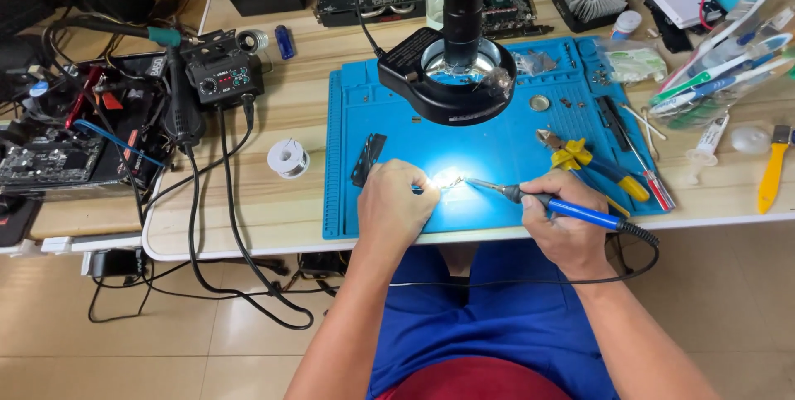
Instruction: Applying flux to a circuit board and soldering components under a digital microscope
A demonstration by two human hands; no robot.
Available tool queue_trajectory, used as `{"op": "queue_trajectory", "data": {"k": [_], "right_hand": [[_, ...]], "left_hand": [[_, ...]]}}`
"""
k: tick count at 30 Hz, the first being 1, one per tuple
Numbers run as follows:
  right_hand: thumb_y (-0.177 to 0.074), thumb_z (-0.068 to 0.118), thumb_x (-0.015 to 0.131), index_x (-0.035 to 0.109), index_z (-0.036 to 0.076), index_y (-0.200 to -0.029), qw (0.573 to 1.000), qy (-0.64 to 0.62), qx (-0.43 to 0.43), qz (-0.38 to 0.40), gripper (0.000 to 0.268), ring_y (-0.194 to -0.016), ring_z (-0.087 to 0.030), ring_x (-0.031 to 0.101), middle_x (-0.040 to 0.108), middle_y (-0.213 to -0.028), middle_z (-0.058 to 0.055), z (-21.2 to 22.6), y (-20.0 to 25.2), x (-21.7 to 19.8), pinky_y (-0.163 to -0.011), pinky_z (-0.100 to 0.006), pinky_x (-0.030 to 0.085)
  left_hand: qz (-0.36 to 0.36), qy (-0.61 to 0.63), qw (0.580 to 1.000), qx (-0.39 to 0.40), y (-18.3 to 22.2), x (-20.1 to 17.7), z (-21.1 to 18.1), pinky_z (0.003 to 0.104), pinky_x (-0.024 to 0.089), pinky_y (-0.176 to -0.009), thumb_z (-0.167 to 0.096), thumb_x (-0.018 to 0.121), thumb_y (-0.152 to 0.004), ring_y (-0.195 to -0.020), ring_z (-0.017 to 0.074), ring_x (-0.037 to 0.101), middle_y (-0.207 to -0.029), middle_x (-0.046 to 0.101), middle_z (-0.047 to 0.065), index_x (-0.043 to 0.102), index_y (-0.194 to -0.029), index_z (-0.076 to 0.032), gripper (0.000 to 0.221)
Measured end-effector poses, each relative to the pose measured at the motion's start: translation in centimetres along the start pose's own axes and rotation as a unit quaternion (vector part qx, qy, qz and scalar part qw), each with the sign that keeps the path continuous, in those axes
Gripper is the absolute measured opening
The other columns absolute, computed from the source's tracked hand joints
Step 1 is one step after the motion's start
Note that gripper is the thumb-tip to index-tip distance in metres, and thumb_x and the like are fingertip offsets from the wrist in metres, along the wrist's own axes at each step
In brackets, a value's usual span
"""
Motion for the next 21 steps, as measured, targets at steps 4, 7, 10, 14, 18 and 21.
{"op": "queue_trajectory", "data": {"k": [4,7,10,14,18,21], "right_hand": [[-0.097,0.015,0.075,0.082,0.012,-0.097,1.0,0.0,-0.004,0.006,0.007,-0.058,-0.018,0.065,0.069,-0.07,-0.003,0.23,-0.12,0.14,-0.062,-0.031,0.057],[-0.098,0.014,0.075,0.081,0.01,-0.097,1.0,-0.012,0.001,0.013,0.008,-0.059,-0.019,0.066,0.07,-0.07,-0.004,0.53,-0.37,0.16,-0.062,-0.032,0.058],[-0.097,0.013,0.075,0.082,0.009,-0.096,0.999,-0.02,0.017,0.023,0.008,-0.059,-0.019,0.066,0.07,-0.071,-0.006,0.37,-0.42,0.32,-0.062,-0.033,0.058],[-0.098,0.014,0.075,0.082,0.009,-0.097,0.999,-0.018,0.018,0.028,0.008,-0.062,-0.021,0.068,0.071,-0.073,-0.007,-0.07,-0.24,0.44,-0.062,-0.034,0.058],[-0.098,0.013,0.076,0.082,0.008,-0.098,0.999,-0.026,0.022,0.029,0.007,-0.064,-0.022,0.069,0.072,-0.075,-0.008,-0.27,-0.27,0.47,-0.063,-0.034,0.058],[-0.098,0.014,0.076,0.082,0.008,-0.097,0.999,-0.026,0.026,0.03,0.008,-0.061,-0.021,0.067,0.069,-0.072,-0.007,-0.11,-0.35,0.53,-0.061,-0.033,0.057]], "left_hand": [[-0.008,0.0,1.0,0.003,-0.05,-0.14,0.04,0.049,0.061,-0.092,-0.034,0.079,-0.093,-0.106,0.0284,0.067,-0.089,0.073,0.002,0.072,-0.065,-0.018,0.033],[-0.011,0.004,1.0,0.013,-0.08,-0.02,-0.08,0.05,0.062,-0.091,-0.034,0.081,-0.095,-0.105,0.0287,0.067,-0.088,0.071,0.003,0.073,-0.065,-0.017,0.035],[-0.013,0.003,1.0,0.017,-0.04,0.0,-0.21,0.051,0.063,-0.091,-0.032,0.083,-0.095,-0.106,0.0301,0.067,-0.088,0.071,0.005,0.075,-0.068,-0.016,0.032],[-0.012,0.005,1.0,0.019,-0.1,0.21,-0.07,0.053,0.062,-0.091,-0.032,0.083,-0.096,-0.108,0.0311,0.067,-0.091,0.072,0.007,0.076,-0.069,-0.014,0.033],[-0.023,0.004,0.999,0.034,-0.15,0.42,0.13,0.053,0.063,-0.089,-0.032,0.086,-0.093,-0.107,0.0301,0.066,-0.09,0.071,0.006,0.077,-0.069,-0.013,0.031],[-0.024,0.0,0.999,0.035,-0.08,0.29,-0.07,0.053,0.063,-0.089,-0.031,0.086,-0.093,-0.107,0.0306,0.067,-0.09,0.071,0.006,0.077,-0.069,-0.012,0.032]]}}
Point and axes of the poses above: each hand's wrist, its own y-axis away from the middle knuckle, its own x-axis out of the palm, z = x × y, the point moved 9 cm from there along -y, towards the middle knuckle
